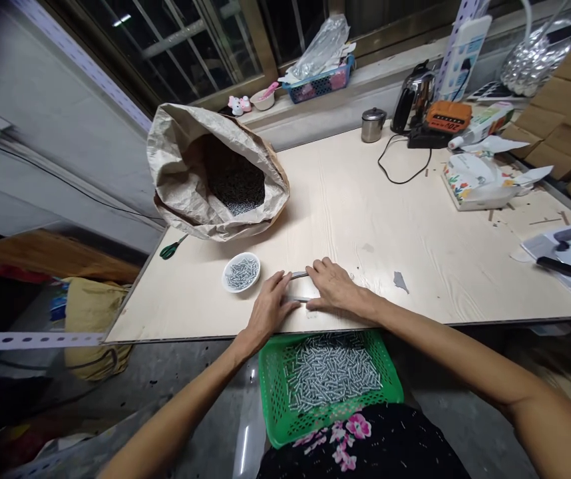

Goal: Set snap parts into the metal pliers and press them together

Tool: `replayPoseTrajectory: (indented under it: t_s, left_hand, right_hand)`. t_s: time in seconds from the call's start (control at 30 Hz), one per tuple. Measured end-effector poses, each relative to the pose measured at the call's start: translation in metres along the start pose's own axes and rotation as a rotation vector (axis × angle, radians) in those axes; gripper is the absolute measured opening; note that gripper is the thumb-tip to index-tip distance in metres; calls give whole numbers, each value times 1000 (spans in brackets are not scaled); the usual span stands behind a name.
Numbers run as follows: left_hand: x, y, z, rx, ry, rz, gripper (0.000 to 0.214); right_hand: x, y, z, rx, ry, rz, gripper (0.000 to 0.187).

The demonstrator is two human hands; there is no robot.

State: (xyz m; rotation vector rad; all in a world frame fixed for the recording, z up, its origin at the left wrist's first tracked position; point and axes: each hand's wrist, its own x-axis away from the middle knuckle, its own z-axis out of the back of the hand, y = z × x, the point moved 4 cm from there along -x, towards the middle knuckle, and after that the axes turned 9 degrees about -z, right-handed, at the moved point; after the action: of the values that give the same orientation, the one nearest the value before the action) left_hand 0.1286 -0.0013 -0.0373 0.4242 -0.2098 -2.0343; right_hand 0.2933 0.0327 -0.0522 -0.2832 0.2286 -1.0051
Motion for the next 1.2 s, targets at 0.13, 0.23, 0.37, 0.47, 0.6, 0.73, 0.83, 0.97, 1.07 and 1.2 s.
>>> replayPoseTrajectory:
  t_s: [0.13, 0.23, 0.37, 0.47, 0.6, 0.73, 0.83, 0.97, 1.07, 1.2]
  left_hand:
    - [33, -22, 27, -25, 148, 253, 25]
    - [48, -33, 33, -36, 12, 411, 28]
    - [53, -34, 26, -57, -147, 549, 30]
    - [51, -33, 20, -27, -208, 620, 27]
    - [42, -36, 19, 10, -314, 698, 21]
    - [31, -33, 24, -46, -489, 686, 17]
    - [22, -21, 37, -305, -489, 540, 20]
    - [24, 9, 51, -562, -425, 332, 28]
    - [37, 37, 48, -469, -442, 168, 26]
    - [51, 75, 26, -173, -424, -126, 18]
  right_hand:
    - [0, 8, -1, -25, 3, -17, 64]
    - [-9, 11, -5, 6, 12, -59, 30]
    - [-21, 8, -10, 67, 48, -75, 23]
    - [-27, 8, -13, 62, 75, -77, 24]
    - [-31, 10, -11, 45, 76, -49, 22]
    - [-35, 9, -9, 55, 55, -21, 23]
    - [-35, 8, -10, 67, 58, -6, 22]
    - [-34, 8, -12, 70, 86, -8, 22]
    - [-33, 9, -14, 85, 97, -3, 21]
    - [-33, 9, -16, 99, 131, 2, 21]
